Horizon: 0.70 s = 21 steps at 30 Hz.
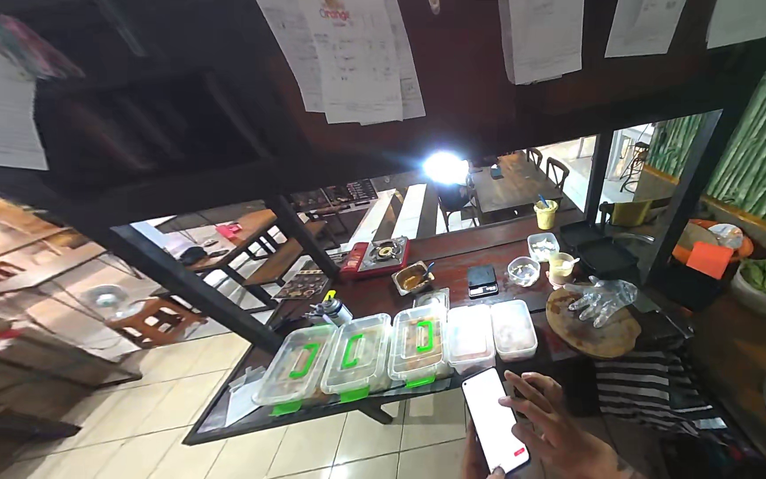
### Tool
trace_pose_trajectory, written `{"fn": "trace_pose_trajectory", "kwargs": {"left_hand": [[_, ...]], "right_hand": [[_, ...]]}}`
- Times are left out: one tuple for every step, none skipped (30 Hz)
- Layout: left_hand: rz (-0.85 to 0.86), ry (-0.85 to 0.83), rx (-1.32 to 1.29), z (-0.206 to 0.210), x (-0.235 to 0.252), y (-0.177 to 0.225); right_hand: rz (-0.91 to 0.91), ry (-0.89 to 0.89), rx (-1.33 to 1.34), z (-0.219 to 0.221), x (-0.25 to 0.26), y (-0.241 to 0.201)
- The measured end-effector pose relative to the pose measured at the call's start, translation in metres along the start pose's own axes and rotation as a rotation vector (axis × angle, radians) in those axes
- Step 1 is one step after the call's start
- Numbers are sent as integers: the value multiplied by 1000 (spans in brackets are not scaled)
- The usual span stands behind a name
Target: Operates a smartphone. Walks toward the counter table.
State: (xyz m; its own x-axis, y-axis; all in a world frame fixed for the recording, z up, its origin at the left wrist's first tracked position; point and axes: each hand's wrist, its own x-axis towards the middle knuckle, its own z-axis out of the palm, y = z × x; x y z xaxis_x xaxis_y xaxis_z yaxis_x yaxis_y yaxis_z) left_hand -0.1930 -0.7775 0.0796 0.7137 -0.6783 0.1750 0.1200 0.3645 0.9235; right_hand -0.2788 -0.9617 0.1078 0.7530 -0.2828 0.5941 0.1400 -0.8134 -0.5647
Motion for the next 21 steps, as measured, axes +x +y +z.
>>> {"fn": "trace_pose_trajectory", "kwargs": {"left_hand": [[4,-7,8,-2,2,1],[9,-10,13,-4,4,2],[14,-7,20,-7,4,3],[16,2,28,-9,3,4],[18,3,33,-12,3,6],[20,1,32,-14,3,10],[19,-7,32,-16,2,13],[13,-15,28,-18,1,17],[4,-21,28,-21,0,20],[-5,-21,30,-24,0,22],[-14,-21,27,-26,-1,24],[-23,-20,22,-29,-1,26],[-26,-21,18,-31,-2,27],[-30,-22,14,-33,-4,28],[-32,-26,6,-35,-5,30],[-29,-37,-5,-38,-5,31],[-22,-48,-10,-41,-5,33],[-17,-57,-10,-44,-6,34],[-15,-62,-9,-46,-6,35],[-15,-63,-6,-49,-7,36],[-16,-62,-3,-52,-8,36]], "right_hand": [[-6,6,-16,2,3,-1],[-15,14,-38,3,7,-2],[-23,22,-57,4,12,-4],[-20,20,-75,6,15,-8],[-16,12,-90,8,19,-12],[-13,-3,-106,9,24,-17],[-8,-25,-115,10,28,-22],[1,-44,-130,12,31,-26],[9,-59,-146,15,34,-30],[17,-77,-163,18,37,-32],[23,-91,-178,21,40,-35],[29,-110,-194,23,42,-38],[29,-122,-210,26,44,-41],[26,-132,-225,29,46,-43],[18,-135,-238,32,47,-45],[9,-136,-250,35,48,-47],[5,-139,-263,38,50,-49],[5,-144,-272,40,51,-51],[8,-148,-261,42,52,-53],[14,-144,-228,44,51,-55],[27,-130,-169,45,50,-57]]}}
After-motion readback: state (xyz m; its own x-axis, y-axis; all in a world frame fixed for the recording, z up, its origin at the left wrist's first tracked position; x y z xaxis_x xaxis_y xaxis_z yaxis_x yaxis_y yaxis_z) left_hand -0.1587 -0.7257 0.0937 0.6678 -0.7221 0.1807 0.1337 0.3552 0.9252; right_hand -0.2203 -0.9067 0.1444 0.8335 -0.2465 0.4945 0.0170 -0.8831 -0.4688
